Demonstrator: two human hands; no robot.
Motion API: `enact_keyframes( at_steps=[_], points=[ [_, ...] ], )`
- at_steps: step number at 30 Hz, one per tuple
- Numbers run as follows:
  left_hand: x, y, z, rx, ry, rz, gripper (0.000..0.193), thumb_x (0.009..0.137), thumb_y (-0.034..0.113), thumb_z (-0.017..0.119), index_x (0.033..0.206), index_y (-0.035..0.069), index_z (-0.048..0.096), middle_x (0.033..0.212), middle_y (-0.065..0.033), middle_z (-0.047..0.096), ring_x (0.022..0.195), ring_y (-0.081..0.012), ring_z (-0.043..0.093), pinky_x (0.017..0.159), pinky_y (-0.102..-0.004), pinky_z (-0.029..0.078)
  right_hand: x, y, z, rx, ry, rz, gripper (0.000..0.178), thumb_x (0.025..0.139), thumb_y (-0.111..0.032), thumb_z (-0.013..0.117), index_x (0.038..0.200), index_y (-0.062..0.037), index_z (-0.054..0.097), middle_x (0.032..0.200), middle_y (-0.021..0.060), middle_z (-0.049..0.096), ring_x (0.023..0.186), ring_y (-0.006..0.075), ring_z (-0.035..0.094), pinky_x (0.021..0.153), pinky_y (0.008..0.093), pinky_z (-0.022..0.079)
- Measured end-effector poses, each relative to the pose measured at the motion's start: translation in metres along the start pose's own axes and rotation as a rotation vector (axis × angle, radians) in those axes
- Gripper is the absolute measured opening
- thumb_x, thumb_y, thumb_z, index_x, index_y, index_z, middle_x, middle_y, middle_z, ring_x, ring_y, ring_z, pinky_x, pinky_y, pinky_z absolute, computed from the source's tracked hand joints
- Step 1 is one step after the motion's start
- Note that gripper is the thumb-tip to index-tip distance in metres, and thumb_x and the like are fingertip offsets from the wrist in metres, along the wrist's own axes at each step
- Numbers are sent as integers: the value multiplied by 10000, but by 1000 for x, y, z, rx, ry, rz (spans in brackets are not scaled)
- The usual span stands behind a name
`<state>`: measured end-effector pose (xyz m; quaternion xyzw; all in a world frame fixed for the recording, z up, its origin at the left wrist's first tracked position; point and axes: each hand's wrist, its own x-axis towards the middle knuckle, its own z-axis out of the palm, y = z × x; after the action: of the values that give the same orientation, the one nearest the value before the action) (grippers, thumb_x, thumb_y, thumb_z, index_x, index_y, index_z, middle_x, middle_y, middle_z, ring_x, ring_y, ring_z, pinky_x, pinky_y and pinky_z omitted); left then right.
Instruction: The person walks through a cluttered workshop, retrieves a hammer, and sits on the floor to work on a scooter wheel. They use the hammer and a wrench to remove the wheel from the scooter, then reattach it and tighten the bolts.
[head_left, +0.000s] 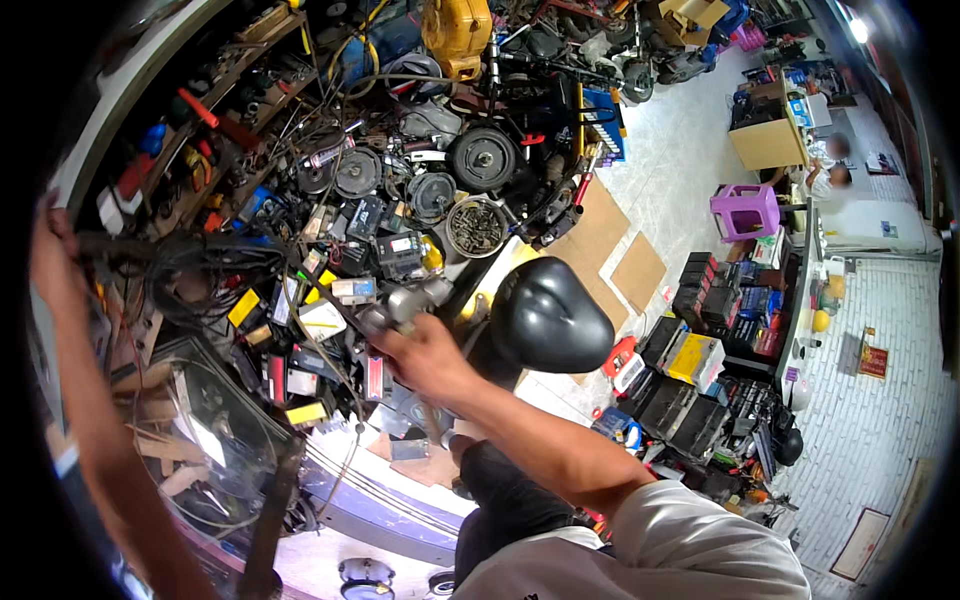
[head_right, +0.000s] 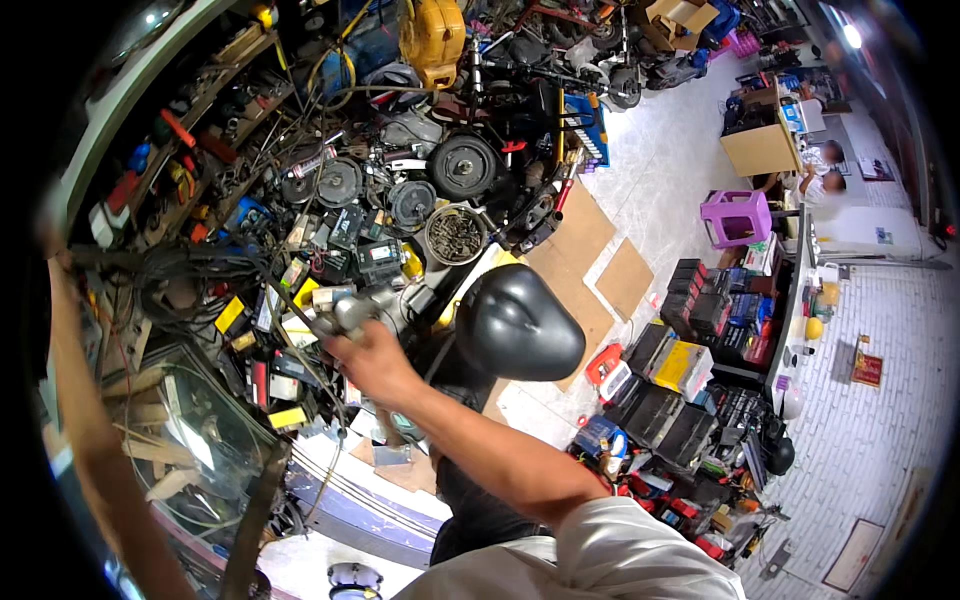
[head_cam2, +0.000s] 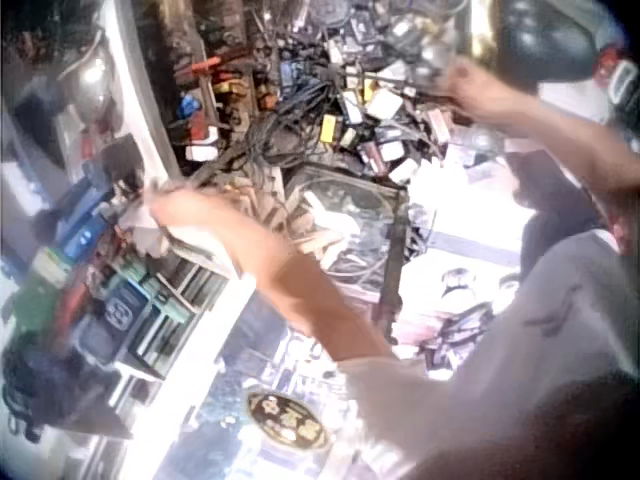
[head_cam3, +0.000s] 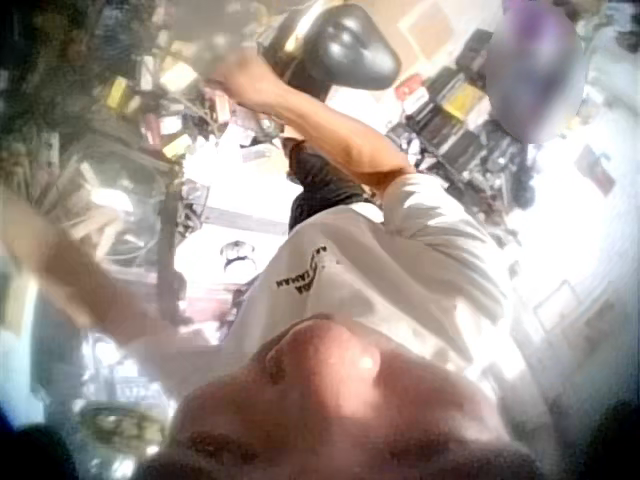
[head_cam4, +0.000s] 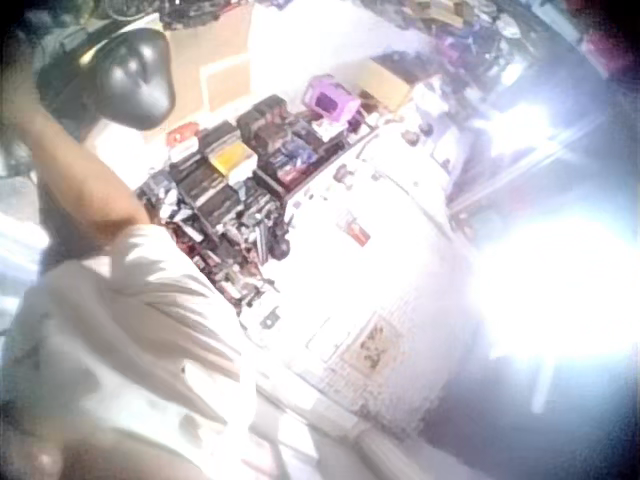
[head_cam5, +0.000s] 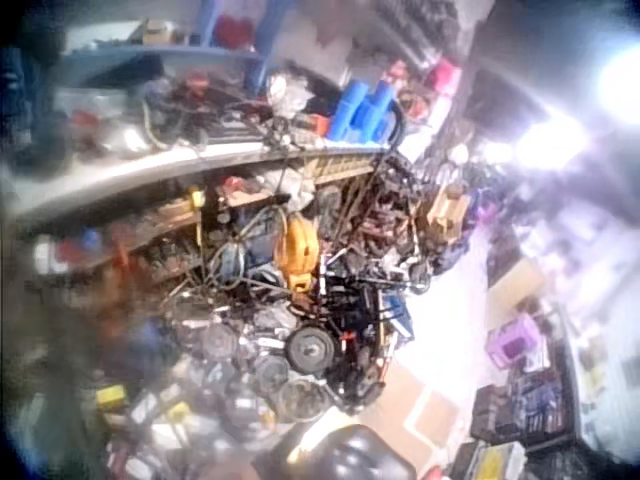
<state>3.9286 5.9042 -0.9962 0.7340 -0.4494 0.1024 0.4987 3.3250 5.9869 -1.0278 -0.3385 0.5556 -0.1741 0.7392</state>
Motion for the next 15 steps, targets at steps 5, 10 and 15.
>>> enact_keyframes(
  at_steps=[5, 10, 15],
  points=[
    [-399, 275, -20, 92, -1082, -241, 522, 912, 264, 645, 1404, 100, 586, 865, -140, 720, 848, -331, 707, 799, -457, 549, -133, 78, -108, -392, -69, 181, 180, 936, -181, 674, 947, -3, 696, 713, 30, 638, 581, 84, 529, 506, 288, 405],
    [-587, 365, -190, 77, -1388, -415, 470, 865, 299, 688, 1294, 110, 645, 833, -169, 748, 808, -383, 736, 725, -512, 571, -227, 142, -74, -439, -336, 432, 132, 925, -161, 664, 1022, -79, 700, 747, 21, 646, 581, 94, 547, 512, 272, 407],
    [-676, 354, -324, 232, -1161, -656, 302, 879, 308, 640, 962, 30, 722, 900, -201, 741, 837, -372, 730, 714, -504, 573, -310, 193, 17, -570, -494, 344, 119, 965, -143, 619, 1032, -45, 602, 814, 127, 732, 539, 122, 600, 447, 240, 413]
  ],
)
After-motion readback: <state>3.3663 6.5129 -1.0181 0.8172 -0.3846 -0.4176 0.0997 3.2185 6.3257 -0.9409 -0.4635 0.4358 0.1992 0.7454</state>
